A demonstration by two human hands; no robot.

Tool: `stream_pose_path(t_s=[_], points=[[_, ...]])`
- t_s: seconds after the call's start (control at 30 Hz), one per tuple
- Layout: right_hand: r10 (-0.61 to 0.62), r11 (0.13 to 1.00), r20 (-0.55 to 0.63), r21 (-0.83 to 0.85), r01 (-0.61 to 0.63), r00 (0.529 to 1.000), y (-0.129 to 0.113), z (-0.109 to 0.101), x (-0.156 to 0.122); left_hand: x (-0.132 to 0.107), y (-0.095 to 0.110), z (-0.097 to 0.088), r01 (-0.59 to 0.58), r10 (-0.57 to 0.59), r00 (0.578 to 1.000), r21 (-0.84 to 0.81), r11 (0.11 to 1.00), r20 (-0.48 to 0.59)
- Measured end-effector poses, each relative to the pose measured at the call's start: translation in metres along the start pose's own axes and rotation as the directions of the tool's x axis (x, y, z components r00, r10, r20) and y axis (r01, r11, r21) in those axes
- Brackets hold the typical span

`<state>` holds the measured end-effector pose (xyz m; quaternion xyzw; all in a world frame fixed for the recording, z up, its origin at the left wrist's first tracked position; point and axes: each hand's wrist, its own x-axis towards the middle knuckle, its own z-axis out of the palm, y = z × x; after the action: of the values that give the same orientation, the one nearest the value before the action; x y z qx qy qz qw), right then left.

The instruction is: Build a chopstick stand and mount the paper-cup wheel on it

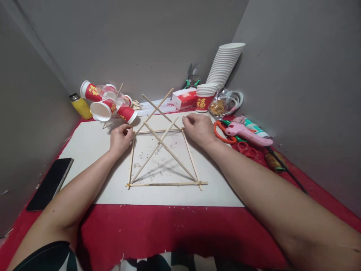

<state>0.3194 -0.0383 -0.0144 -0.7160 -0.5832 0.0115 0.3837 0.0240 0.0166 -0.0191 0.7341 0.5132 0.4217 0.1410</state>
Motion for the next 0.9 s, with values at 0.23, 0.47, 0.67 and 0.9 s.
stream_pose_path(t_s=[0.23,0.47,0.67,0.9], points=[[-0.011,1.000,-0.020,0.002,0.012,1.000,0.0021,0.0018,-0.0015,-0.0017,-0.0004,0.0012,0.023,-0.023,1.000,0.014,1.000,0.021],[-0.012,1.000,-0.016,0.009,0.012,1.000,0.0012,0.0035,-0.0013,-0.0023,0.0029,0.0004,0.011,-0.012,1.000,0.018,1.000,0.016],[-0.024,1.000,0.005,-0.002,0.024,1.000,-0.0026,0.0030,-0.0011,-0.0013,0.0068,-0.0017,-0.036,0.037,0.999,0.037,0.999,-0.001],[-0.033,0.999,0.010,-0.010,0.034,0.999,-0.0067,0.0059,0.0000,-0.0008,0.0095,-0.0013,-0.101,0.105,0.993,0.088,0.991,-0.051]])
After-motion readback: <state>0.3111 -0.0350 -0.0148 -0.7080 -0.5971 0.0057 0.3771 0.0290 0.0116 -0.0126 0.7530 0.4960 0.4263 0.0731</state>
